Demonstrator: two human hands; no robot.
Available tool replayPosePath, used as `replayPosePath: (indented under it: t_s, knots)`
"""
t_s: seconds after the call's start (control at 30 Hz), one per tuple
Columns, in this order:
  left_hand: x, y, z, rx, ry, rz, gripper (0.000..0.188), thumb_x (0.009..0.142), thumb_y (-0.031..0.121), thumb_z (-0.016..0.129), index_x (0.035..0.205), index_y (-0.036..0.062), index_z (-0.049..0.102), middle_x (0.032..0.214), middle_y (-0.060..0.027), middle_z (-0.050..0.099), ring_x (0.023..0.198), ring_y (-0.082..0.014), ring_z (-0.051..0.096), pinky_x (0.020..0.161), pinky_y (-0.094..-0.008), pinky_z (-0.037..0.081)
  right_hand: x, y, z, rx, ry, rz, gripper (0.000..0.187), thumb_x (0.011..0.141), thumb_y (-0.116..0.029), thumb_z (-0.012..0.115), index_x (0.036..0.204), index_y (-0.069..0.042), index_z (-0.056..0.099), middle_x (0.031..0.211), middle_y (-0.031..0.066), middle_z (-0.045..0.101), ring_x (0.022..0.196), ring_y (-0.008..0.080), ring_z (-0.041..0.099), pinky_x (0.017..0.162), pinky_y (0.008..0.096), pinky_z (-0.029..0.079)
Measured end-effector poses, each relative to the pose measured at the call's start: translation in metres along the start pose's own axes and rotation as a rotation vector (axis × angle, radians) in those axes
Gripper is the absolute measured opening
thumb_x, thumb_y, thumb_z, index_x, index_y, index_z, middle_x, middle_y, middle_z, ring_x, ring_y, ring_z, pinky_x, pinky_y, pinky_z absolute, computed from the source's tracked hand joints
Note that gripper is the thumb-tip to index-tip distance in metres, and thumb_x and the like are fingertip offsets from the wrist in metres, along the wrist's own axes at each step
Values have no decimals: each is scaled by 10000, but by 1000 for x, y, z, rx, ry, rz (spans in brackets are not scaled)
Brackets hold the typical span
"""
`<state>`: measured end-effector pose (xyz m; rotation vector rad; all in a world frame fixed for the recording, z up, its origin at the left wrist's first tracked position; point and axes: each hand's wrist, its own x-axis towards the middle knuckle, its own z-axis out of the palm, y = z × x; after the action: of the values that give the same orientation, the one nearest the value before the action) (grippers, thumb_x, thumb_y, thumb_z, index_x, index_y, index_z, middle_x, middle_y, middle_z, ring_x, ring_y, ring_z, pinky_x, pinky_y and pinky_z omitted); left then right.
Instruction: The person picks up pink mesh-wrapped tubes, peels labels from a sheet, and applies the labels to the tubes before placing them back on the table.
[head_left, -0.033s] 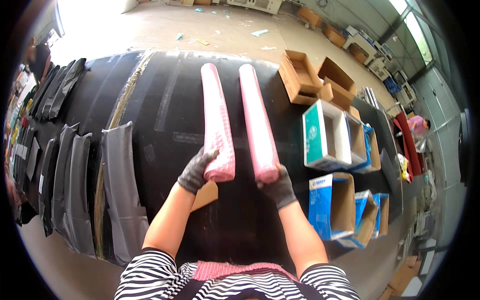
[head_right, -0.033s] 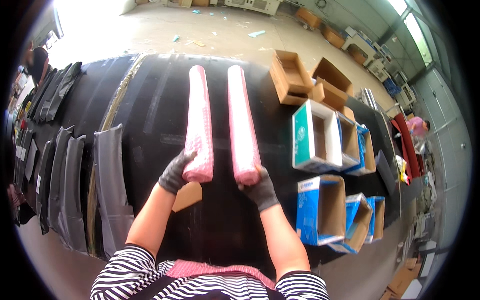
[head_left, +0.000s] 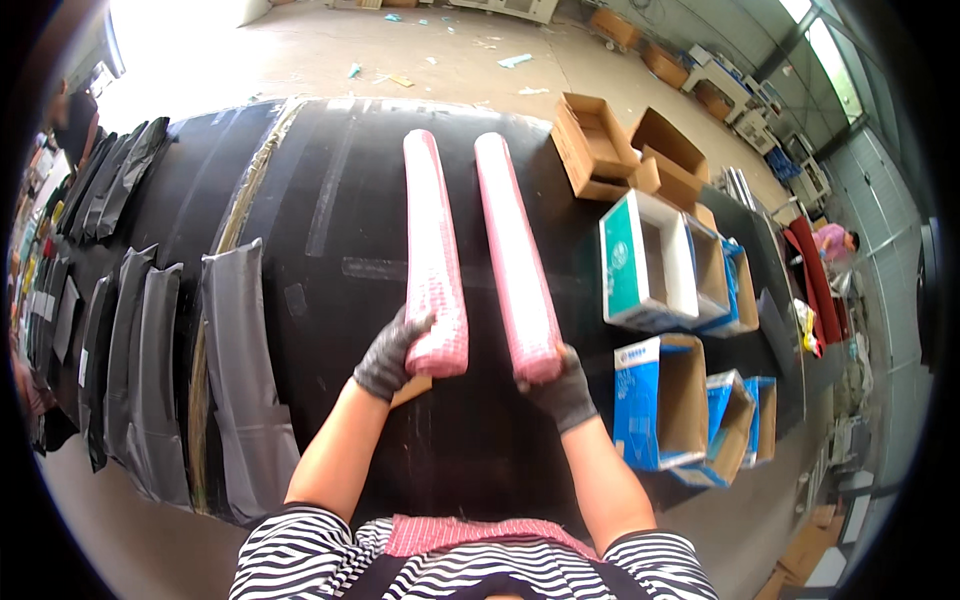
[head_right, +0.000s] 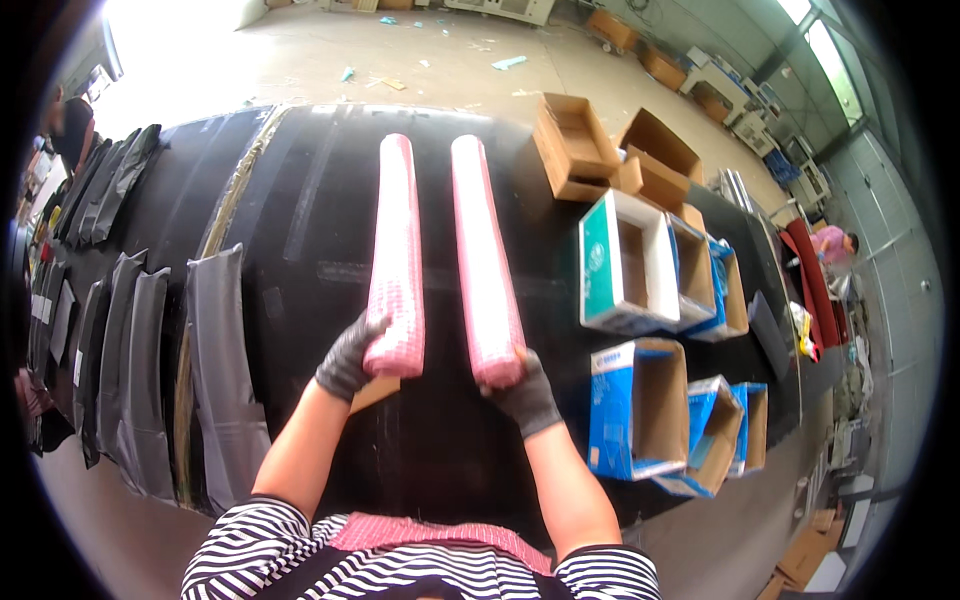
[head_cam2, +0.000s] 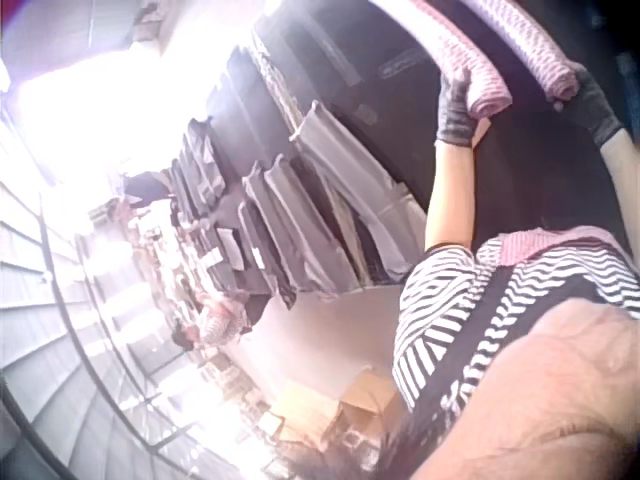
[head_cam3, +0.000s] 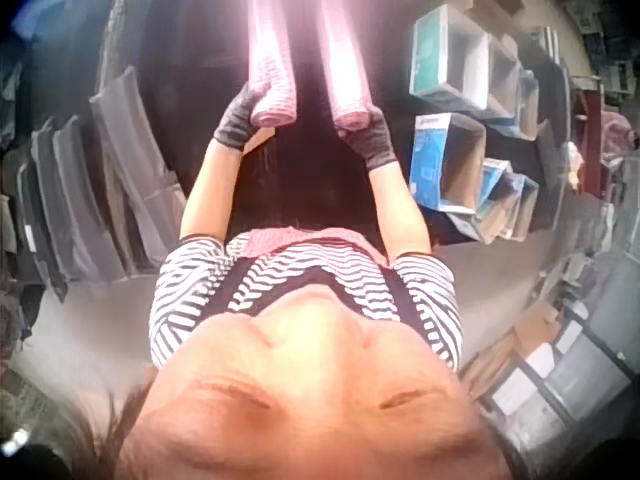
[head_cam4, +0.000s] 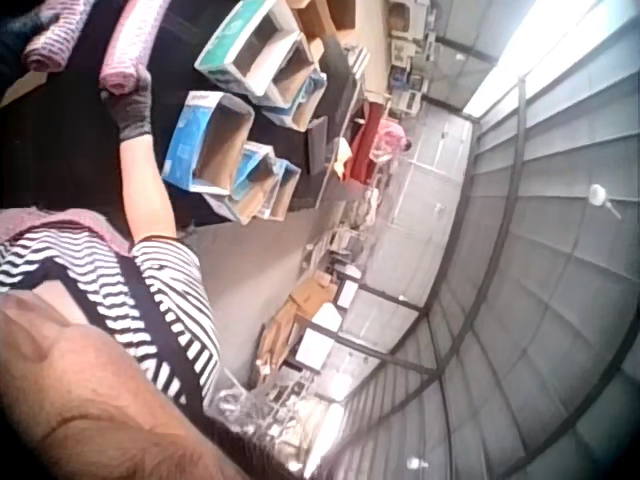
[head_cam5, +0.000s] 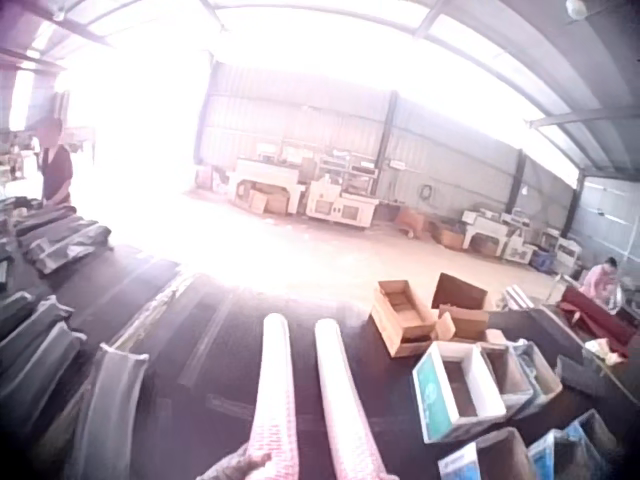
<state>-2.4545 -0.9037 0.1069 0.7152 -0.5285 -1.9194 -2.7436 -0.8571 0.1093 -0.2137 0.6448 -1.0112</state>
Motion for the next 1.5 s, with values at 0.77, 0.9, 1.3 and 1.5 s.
replayPosePath:
  t_s: [0.77, 0.9, 1.3, 1.5]
  knots:
    - [-210, -198, 78, 1259, 464, -163, 1107, 732, 314, 854, 1553, 33, 167, 1249, -259, 590, 1164, -349, 600, 1001, -396, 480, -238, 98, -109, -1341, 375, -80, 759, 677, -424, 836, 1225, 23, 558, 1035, 206, 696, 962, 321, 684, 898, 411, 526]
    - [-269, -162, 129, 1839, 513, -88, 964, 781, 345, 799, 1523, 80, 243, 1189, -279, 512, 1097, -443, 529, 978, -474, 458, -292, 80, -49, -2044, 500, -120, 933, 733, -555, 775, 1360, 40, 425, 1192, 261, 586, 1112, 381, 607, 946, 437, 505]
    - [-242, -235, 53, 1452, 423, 179, 1133, 704, 194, 865, 1567, 63, 142, 1313, -257, 451, 1219, -401, 492, 1065, -448, 407, -260, 143, -108, -1441, 432, 69, 1228, 723, -588, 754, 1517, 56, 73, 1225, 326, 599, 1099, 420, 630, 958, 438, 490]
    - [-240, -238, 55, 1576, 487, 180, 1134, 694, 190, 877, 1565, 70, 160, 1378, -271, 433, 1275, -404, 462, 1100, -434, 382, -259, 119, -108, -1424, 244, 187, 1299, 685, -722, 720, 1484, 135, 162, 1314, 363, 533, 1247, 425, 548, 1036, 412, 451]
